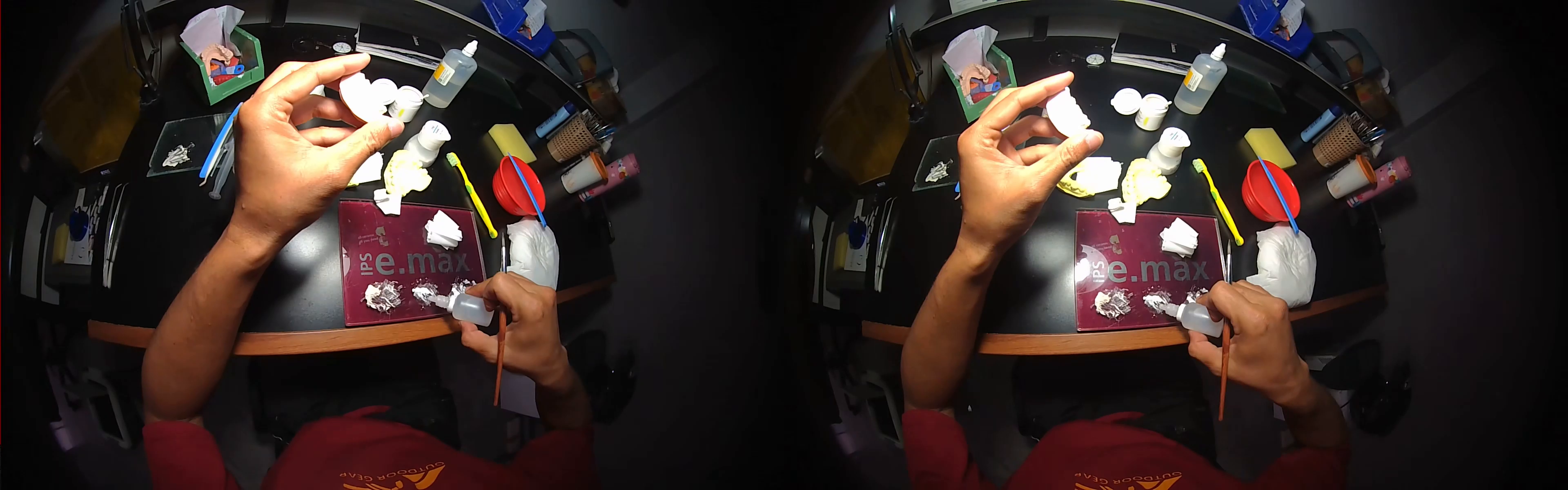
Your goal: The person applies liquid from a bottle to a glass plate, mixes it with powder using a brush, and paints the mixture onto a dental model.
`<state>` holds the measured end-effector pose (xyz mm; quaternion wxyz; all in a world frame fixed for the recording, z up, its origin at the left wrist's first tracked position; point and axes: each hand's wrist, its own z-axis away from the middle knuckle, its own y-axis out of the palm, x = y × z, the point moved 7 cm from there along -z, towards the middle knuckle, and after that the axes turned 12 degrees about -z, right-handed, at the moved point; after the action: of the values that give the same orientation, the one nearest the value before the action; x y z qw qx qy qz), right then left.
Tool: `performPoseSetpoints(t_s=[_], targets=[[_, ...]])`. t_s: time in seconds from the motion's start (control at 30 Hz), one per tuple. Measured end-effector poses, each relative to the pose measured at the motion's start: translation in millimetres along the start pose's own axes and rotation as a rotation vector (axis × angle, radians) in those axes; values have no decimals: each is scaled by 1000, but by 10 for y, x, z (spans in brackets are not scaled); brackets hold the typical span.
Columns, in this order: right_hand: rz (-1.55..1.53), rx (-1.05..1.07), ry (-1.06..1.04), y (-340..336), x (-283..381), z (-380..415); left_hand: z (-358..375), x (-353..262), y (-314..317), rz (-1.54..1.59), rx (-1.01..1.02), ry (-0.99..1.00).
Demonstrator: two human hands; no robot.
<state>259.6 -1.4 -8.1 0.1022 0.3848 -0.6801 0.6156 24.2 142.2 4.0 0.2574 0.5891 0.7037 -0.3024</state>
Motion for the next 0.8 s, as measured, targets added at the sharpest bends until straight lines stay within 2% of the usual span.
performPoseSetpoints(t_s=[0.27, 0.53, 0.67, 0.8], targets=[[18, 3, 16, 39, -23, -14, 12, -24, 12, -16, 20, -50], [-74, -191, 141, -283, -185, 211, 25, -38, 36, 7, 15, -45], [-72, -133, 223, -261, -247, 260, 33, -34, 55, 7, 43, -79], [-40, -108, 198, -252, -203, 232, 27, -29, 56, 19, 38, -80]])
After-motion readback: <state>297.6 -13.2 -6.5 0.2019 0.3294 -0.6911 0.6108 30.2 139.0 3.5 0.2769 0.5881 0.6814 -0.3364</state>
